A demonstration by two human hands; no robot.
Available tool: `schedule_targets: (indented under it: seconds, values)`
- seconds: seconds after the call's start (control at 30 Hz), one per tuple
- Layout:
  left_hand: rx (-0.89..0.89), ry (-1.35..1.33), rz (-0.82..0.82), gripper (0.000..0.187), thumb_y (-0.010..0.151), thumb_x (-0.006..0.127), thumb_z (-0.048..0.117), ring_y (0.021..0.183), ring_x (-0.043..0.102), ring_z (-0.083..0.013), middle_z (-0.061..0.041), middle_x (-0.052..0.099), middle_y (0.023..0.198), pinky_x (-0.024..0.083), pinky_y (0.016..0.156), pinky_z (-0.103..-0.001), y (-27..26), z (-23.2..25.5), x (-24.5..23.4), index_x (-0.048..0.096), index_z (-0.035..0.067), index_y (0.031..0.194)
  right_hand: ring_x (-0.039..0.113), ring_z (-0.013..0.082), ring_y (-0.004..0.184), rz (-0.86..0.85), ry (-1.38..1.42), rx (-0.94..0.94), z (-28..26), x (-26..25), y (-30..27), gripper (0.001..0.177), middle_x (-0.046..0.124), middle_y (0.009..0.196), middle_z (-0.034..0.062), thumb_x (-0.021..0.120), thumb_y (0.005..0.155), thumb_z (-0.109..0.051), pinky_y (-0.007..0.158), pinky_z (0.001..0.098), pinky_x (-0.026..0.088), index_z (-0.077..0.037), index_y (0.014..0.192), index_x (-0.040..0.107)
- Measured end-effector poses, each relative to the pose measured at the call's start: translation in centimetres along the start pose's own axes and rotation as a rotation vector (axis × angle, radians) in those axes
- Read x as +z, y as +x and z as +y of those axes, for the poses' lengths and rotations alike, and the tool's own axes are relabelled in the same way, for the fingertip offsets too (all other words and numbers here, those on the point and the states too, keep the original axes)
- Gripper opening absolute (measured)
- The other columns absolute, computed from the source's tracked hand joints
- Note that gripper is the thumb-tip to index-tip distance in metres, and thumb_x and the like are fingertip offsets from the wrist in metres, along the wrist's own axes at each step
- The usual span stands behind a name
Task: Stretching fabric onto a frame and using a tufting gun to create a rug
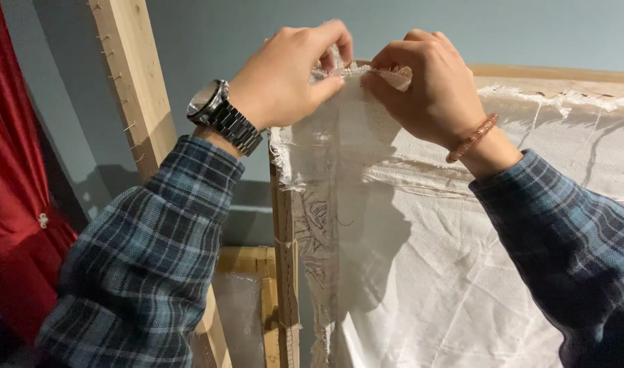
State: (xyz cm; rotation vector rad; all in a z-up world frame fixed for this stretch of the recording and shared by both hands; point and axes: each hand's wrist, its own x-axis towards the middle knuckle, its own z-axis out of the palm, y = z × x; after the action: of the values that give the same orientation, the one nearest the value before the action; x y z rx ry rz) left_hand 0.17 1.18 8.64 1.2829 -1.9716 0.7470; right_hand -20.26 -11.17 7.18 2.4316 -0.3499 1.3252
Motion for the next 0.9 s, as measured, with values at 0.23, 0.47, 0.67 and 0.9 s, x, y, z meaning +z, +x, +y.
schedule_targets:
  seconds: [0.23, 0.47, 0.67, 0.9]
  values:
    - [0.115, -0.056, 0.137, 0.025, 0.088, 0.073, 0.004, 0.081, 0.061, -0.0252, -0.003, 0.063, 0.093, 0.044, 0.072, -0.039, -0.9, -0.8, 1.4, 0.059, 0.016, 0.105, 0.056, 0.0323, 0.091, 0.000, -0.017, 0.109, -0.2, 0.2, 0.4, 0.016, 0.068, 0.096, 0.0037, 0.075, 0.100, -0.033, 0.065, 0.0467, 0.043, -0.018, 0.095, 0.078]
    - [0.053, -0.006, 0.164, 0.005, 0.086, 0.074, 0.010, 0.085, 0.070, -0.0240, -0.004, 0.078, 0.091, 0.054, 0.074, -0.041, -0.2, -1.3, 1.9, 0.076, 0.012, 0.091, 0.062, 0.0278, 0.078, -0.005, 0.075, -0.053, 1.5, -0.1, 0.7, 0.012, 0.071, 0.092, 0.0092, 0.079, 0.100, -0.022, 0.072, 0.0410, 0.044, -0.011, 0.097, 0.079]
    - [0.103, 0.053, 0.119, 0.003, 0.091, 0.076, 0.010, 0.083, 0.067, -0.0280, -0.005, 0.073, 0.091, 0.050, 0.068, -0.044, 0.0, -1.6, 1.9, 0.078, 0.012, 0.092, 0.062, 0.0271, 0.082, -0.031, 0.127, -0.092, 1.0, -0.7, 0.3, 0.011, 0.071, 0.096, 0.0086, 0.080, 0.106, -0.022, 0.077, 0.0407, 0.045, -0.011, 0.105, 0.078]
    - [0.091, 0.127, 0.038, 0.010, 0.102, 0.066, 0.017, 0.086, 0.060, -0.0324, -0.009, 0.062, 0.096, 0.046, 0.073, -0.047, 0.0, -2.3, 2.3, 0.063, 0.010, 0.096, 0.060, 0.0295, 0.095, -0.021, 0.117, -0.075, 0.7, -0.7, 0.0, 0.015, 0.070, 0.104, 0.0083, 0.077, 0.109, -0.025, 0.088, 0.0414, 0.043, -0.010, 0.110, 0.076]
